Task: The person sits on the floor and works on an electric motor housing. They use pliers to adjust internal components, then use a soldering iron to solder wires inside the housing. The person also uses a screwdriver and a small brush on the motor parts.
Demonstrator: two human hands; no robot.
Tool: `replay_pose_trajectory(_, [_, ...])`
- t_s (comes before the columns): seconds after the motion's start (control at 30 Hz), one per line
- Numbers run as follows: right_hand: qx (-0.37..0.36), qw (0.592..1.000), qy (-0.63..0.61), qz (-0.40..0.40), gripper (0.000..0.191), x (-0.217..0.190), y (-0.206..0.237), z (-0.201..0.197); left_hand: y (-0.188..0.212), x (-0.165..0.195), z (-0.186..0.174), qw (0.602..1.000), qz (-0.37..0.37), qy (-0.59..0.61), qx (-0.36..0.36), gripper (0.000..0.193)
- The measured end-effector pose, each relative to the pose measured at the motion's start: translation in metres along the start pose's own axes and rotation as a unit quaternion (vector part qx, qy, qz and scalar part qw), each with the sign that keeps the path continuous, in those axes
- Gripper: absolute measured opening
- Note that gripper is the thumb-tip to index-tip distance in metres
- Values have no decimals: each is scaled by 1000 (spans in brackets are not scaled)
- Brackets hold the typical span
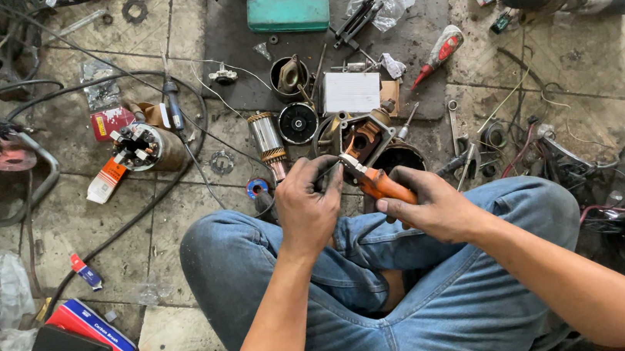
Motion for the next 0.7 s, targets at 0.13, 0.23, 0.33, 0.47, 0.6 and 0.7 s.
replay_pose_trajectory(0.13, [2,997,-67,-42,38,1,-4,1,2,1,0,1000,18,-13,20,12])
replay_pose_trajectory(0.23, [-50,998,-41,11,31,14,-11,7,2,4,2,999,32,-21,30,12])
replay_pose_trajectory(0.33, [-70,990,-94,84,23,29,-15,8,3,8,3,998,43,-26,35,12])
replay_pose_trajectory(0.47, [-66,990,-79,97,25,29,-17,9,3,9,3,997,45,-33,44,12])
replay_pose_trajectory(0.6, [-62,991,-76,90,31,25,-20,13,3,11,3,996,59,-41,53,13])
replay_pose_trajectory(0.7, [-54,993,-54,94,29,27,-19,12,4,12,3,996,64,-37,58,13])
Point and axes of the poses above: each hand's wrist, its own y-axis away from the middle knuckle, its own z-axis out of the palm, x = y × z, the point moved 8 cm from there along -y, towards the middle knuckle, and after that the axes turned 12 degrees about -x, right-handed, at the moved point
